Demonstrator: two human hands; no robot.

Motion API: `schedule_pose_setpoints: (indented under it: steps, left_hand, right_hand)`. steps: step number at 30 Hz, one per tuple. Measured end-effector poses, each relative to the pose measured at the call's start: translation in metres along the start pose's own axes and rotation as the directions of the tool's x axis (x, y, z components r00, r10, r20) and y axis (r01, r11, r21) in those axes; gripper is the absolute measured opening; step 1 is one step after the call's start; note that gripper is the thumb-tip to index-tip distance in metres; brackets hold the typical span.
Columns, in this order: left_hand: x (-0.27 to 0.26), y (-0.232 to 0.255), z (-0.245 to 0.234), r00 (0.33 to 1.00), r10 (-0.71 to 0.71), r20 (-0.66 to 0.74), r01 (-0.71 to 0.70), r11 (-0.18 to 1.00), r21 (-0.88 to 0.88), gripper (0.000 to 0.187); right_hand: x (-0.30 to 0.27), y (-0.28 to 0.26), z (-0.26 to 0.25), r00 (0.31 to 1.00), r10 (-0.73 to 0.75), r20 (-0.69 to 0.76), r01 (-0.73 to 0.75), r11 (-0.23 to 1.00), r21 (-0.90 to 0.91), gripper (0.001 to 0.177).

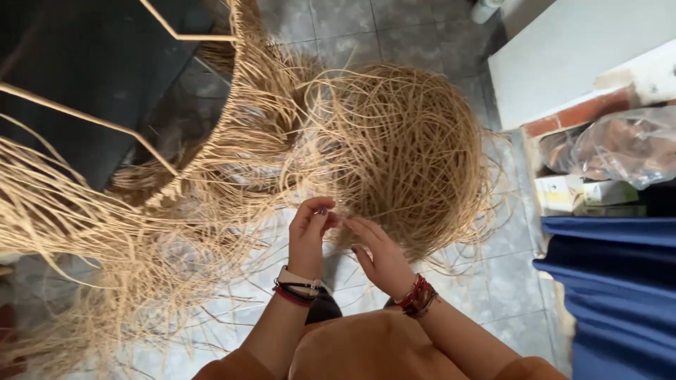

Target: Weaving straw strands around a circular frame to create a decorative furniture item

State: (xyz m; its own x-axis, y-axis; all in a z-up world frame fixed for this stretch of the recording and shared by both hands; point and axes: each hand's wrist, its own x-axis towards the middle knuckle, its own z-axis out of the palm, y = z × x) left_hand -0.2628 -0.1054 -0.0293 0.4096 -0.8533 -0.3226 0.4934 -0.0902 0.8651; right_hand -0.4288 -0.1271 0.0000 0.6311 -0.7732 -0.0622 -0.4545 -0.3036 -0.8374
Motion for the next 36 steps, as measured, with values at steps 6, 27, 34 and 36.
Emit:
schedule_pose_setpoints:
  steps: [6,27,34,36]
  left_hand:
    - [0.013,-0.105,0.084,0.984,-0.173,0.037,0.177,0.964,-0.197,0.033]
    - [-0.033,-0.273,0.17,0.802,-0.558,-0.211,0.384,0.754,-0.533,0.04]
    - [-0.027,-0.192,0.256,0.838,-0.435,0.329,0.536,0.548,-0.642,0.065]
    - [-0.023,-0.156,0.269,0.872,-0.334,0.359,0.484,0.466,-0.741,0.044]
  right_hand:
    - [-0.013,0.129,-0.068,1.0,0.012,0.012,-0.012,0.998,0.062,0.051]
    - [0.083,0.364,-0.09,0.78,0.587,0.216,-0.592,0.582,0.558,0.037]
    - [-0.023,0.218,-0.216,0.986,0.099,0.133,-0.14,0.927,0.348,0.013]
    - [-0.061,0.187,-0.245,0.875,0.413,0.252,-0.465,0.578,0.67,0.023]
